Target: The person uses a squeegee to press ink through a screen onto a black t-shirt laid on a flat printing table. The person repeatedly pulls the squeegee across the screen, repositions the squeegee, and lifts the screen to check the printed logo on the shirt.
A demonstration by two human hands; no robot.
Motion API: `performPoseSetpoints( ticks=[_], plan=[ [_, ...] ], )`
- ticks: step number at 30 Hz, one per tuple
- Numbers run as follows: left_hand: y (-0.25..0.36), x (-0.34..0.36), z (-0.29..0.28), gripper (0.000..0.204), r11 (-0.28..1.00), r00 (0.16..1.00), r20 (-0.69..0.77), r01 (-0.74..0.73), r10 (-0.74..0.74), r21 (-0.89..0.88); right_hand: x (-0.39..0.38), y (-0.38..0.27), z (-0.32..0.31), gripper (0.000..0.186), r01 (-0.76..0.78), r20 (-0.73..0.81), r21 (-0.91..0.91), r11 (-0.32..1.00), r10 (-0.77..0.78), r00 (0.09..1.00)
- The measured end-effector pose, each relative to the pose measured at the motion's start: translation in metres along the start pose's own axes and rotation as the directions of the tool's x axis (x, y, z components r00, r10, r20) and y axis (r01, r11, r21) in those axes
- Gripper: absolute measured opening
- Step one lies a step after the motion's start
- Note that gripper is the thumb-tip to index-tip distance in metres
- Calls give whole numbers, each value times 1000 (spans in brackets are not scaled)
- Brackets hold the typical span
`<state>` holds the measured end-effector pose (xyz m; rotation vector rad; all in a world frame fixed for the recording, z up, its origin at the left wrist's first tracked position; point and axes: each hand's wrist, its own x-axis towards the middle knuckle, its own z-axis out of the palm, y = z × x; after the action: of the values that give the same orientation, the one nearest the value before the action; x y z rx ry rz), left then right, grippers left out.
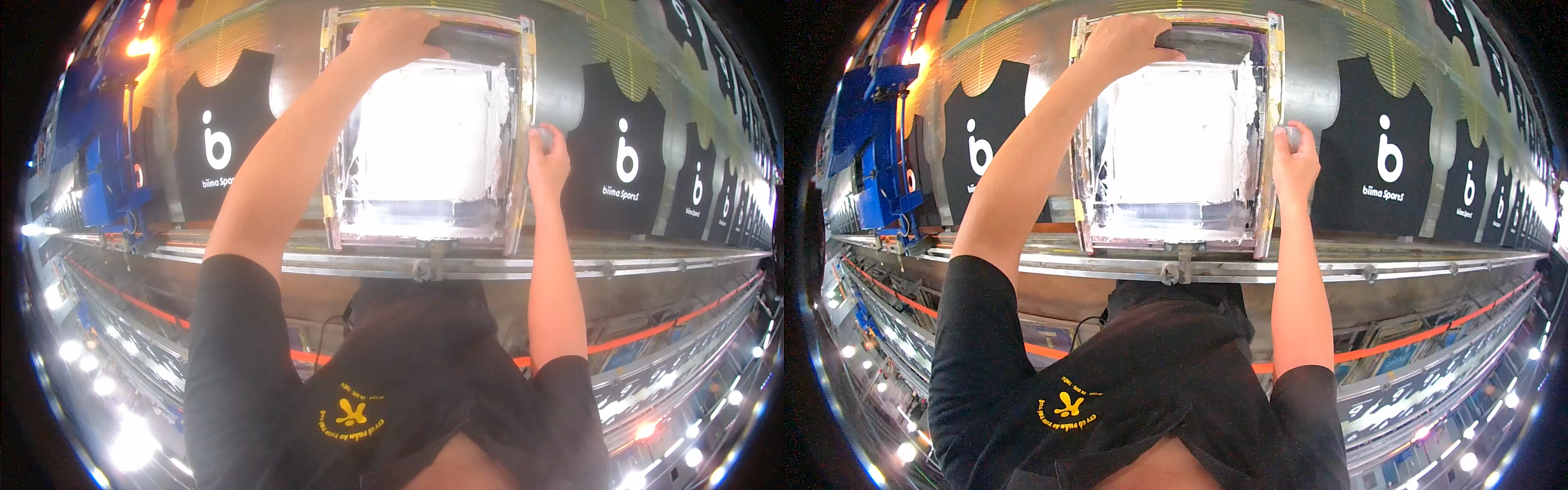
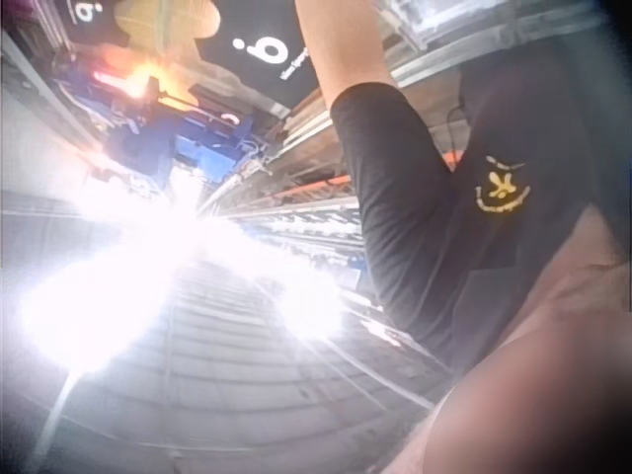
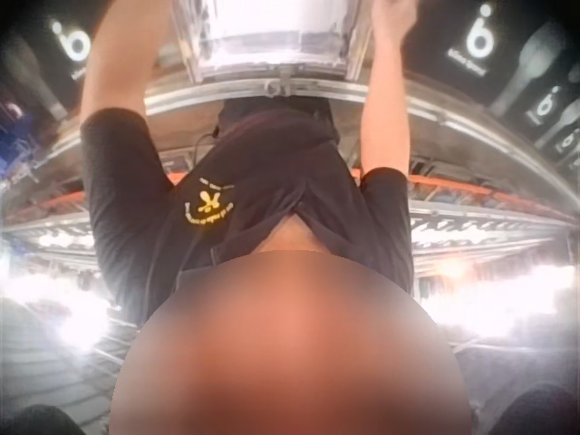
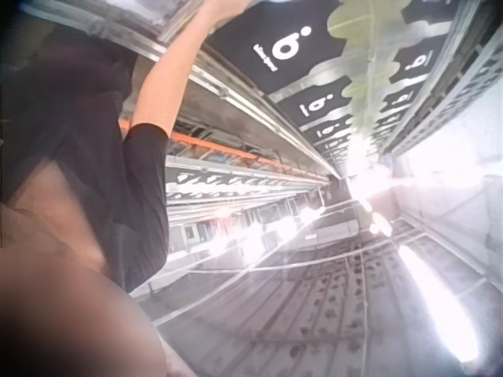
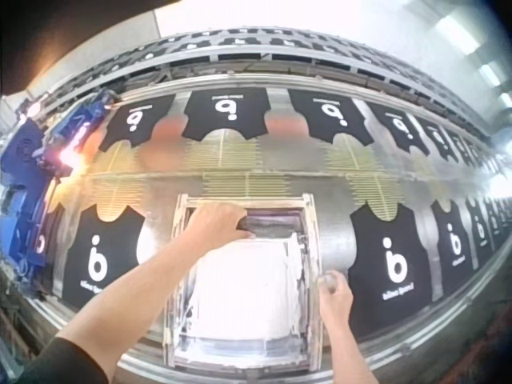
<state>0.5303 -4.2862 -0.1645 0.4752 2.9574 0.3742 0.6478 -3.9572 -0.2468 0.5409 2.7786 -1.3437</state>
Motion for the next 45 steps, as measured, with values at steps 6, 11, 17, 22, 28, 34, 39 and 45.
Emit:
performPoseSetpoints(
  ticks=[6, 11, 17, 22, 28, 34, 39, 45],
  plan=[
    [-19, 0, 6, 50, 997, 999, 47, 28, -25, -72, 16, 4, 2, 49, 170, -85, -178, 969, -187, 979],
    [-32, 1, 1, 41, 987, 972, 190, 124, -141, 99, 79, -131, 22, 59, 798, 30, -211, 564, -813, 582],
    [-34, -5, 13, 58, 985, 997, -1, 82, -82, 153, 102, -151, 74, 51, 758, 513, -390, 523, -560, 651],
    [-3, -63, 33, 56, 995, 997, 3, 71, -71, 74, 51, -118, 53, 43, 794, 511, -312, 522, -612, 603],
    [70, -184, 57, 42, 994, 994, 25, 110, -109, -22, -64, -58, 8, 28, 837, 512, -197, 510, -675, 532],
    [111, -286, 96, 37, 994, 984, -148, 98, -103, -38, -153, -17, -16, 36, 860, 421, -139, 490, -757, 499],
    [147, -324, 85, 45, 993, 994, -15, 107, -108, -47, -188, 5, -41, 42, 857, 529, -125, 500, -697, 484],
    [105, -228, 20, 40, 987, 981, 174, 103, -81, -121, -115, -60, -51, 34, 815, 541, -103, 571, -655, 527]
  ],
)
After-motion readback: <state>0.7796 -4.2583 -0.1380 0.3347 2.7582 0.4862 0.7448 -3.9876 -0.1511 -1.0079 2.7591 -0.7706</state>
